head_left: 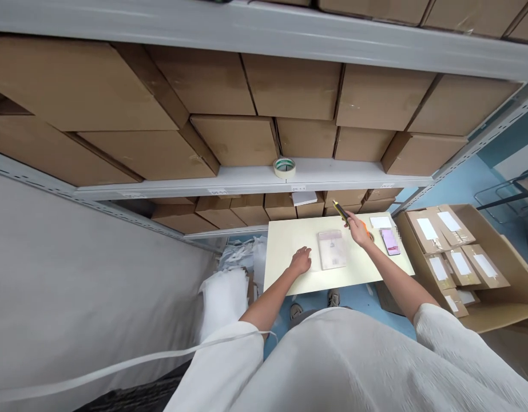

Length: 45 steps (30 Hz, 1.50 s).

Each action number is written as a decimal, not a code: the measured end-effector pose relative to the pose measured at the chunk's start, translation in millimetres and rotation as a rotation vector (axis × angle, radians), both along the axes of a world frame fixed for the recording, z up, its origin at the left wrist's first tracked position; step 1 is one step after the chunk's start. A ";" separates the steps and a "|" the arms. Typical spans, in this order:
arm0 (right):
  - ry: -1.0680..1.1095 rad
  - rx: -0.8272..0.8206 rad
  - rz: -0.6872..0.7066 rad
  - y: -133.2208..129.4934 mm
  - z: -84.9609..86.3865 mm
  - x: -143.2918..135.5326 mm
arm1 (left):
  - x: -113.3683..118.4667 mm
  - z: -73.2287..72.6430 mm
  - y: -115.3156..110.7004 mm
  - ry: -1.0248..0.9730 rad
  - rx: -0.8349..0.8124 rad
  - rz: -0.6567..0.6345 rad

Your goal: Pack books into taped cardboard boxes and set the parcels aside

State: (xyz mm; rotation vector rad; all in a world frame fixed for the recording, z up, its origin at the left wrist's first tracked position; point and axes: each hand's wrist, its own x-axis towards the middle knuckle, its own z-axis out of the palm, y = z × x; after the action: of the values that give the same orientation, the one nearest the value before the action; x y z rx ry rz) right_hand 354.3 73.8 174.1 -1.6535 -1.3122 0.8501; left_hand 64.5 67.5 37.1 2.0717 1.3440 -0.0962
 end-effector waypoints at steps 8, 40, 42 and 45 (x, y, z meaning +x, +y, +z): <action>-0.620 0.334 0.071 104.9 70.0 107.3 | 42.9 5.8 13.0 0.070 -0.058 -0.012; -0.121 -0.490 -0.079 -42.0 -176.0 9.9 | 74.5 -31.7 -27.2 -0.072 -0.026 0.093; -0.109 -0.566 -0.178 -49.1 -187.0 6.9 | 73.1 -36.5 -31.4 -0.087 -0.019 0.100; -0.068 -0.616 -0.245 -48.5 -193.3 7.2 | 72.5 -44.3 -37.2 -0.125 -0.058 0.078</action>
State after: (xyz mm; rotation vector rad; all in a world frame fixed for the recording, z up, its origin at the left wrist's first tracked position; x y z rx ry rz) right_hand 361.5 25.3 -19.2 -2.2794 -0.9037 1.1236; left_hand 137.0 30.3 -7.2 1.9422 1.3285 0.0271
